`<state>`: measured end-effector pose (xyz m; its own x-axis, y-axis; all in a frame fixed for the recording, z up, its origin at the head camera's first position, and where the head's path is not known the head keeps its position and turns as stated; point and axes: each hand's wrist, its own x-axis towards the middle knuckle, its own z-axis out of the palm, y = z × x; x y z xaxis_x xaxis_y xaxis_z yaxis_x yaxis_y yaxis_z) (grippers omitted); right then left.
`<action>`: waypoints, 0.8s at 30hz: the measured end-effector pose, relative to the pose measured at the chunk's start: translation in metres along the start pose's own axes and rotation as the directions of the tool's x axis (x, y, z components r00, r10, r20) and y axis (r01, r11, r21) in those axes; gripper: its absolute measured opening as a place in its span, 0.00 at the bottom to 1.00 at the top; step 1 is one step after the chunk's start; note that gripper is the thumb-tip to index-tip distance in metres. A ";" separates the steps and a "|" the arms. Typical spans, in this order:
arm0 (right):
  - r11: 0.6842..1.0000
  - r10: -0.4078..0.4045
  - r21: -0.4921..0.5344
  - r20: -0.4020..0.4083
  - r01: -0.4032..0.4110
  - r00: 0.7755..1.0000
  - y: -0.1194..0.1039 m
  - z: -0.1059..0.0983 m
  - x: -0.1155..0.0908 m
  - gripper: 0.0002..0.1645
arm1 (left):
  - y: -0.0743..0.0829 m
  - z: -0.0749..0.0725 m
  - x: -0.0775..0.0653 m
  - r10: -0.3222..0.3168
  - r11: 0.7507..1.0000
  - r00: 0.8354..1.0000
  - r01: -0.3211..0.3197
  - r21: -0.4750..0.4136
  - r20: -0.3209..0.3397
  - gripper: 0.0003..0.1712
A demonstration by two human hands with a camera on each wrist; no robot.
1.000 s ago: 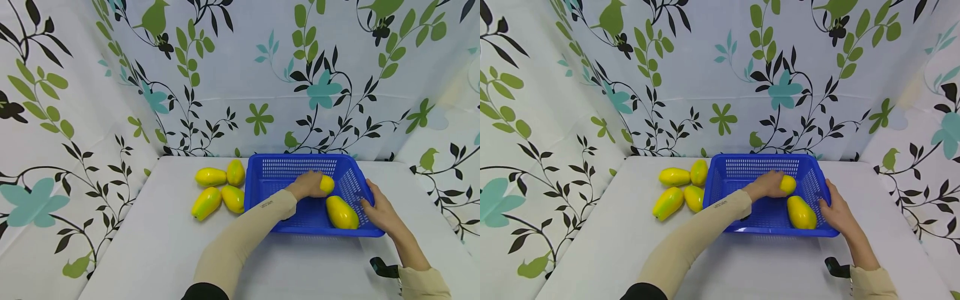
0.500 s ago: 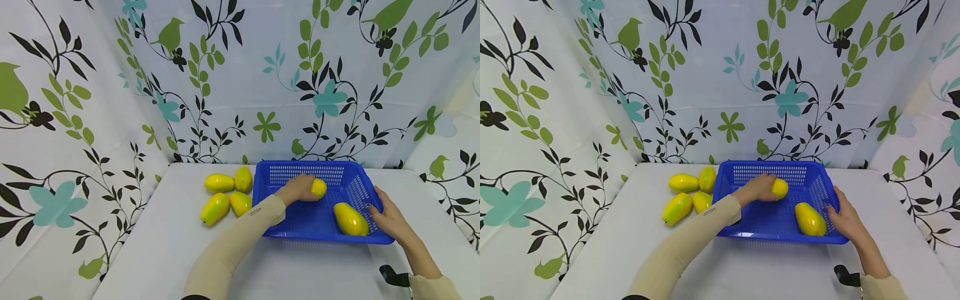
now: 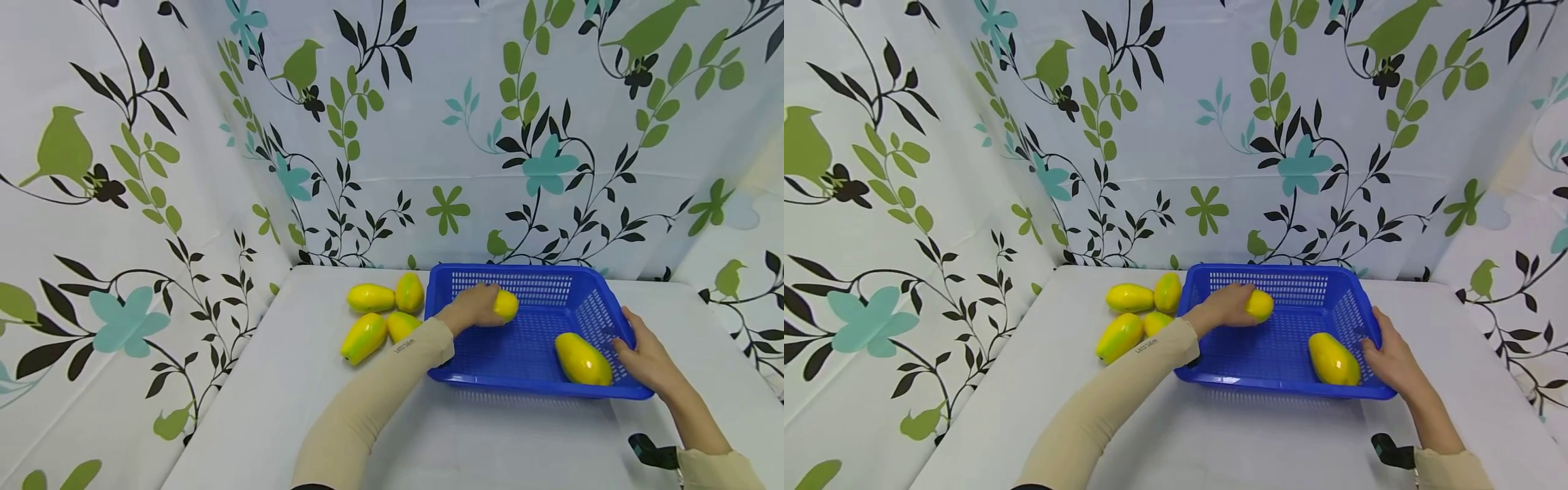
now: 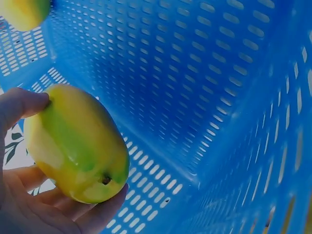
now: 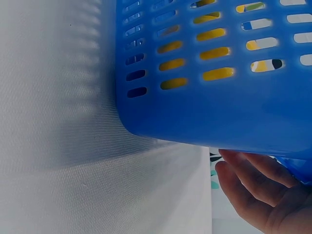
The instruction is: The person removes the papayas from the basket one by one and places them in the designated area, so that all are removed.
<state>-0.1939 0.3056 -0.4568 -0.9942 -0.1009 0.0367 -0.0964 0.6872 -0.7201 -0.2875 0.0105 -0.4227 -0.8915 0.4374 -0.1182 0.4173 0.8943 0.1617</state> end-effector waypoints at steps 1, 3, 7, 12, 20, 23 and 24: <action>1.000 -0.004 0.001 0.000 0.004 1.000 0.000 0.000 0.000 0.41 | -0.001 -0.001 -0.001 0.002 1.000 1.000 -0.002 0.000 0.004 0.40; 1.000 -0.010 0.003 0.001 0.010 1.000 0.000 0.001 0.000 0.41 | -0.001 -0.004 -0.002 0.004 1.000 1.000 -0.004 0.001 0.000 0.41; 1.000 -0.008 0.004 0.001 0.008 1.000 -0.001 0.000 -0.001 0.41 | -0.003 -0.012 -0.005 0.004 1.000 0.999 -0.004 0.003 -0.031 0.41; 1.000 -0.002 0.006 0.000 0.002 1.000 -0.001 -0.001 0.000 0.41 | -0.012 -0.028 -0.010 0.005 1.000 0.997 -0.004 0.019 -0.079 0.43; 1.000 0.002 -0.002 0.005 -0.002 1.000 0.001 -0.001 -0.001 0.41 | -0.046 -0.054 -0.032 -0.024 1.000 0.992 0.025 0.003 -0.123 0.44; 1.000 -0.003 -0.005 0.006 0.003 1.000 0.000 -0.002 -0.001 0.42 | -0.067 -0.066 -0.045 -0.057 0.998 0.988 0.054 -0.026 -0.145 0.45; 1.000 -0.003 -0.002 0.008 0.003 1.000 0.000 -0.003 -0.001 0.42 | -0.074 -0.070 -0.050 -0.070 0.997 0.986 0.065 -0.037 -0.153 0.45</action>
<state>-0.1933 0.3077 -0.4550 -0.9935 -0.1089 0.0333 -0.0995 0.6883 -0.7185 -0.2865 -0.0839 -0.3606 -0.9348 0.3544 0.0217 0.3519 0.9166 0.1899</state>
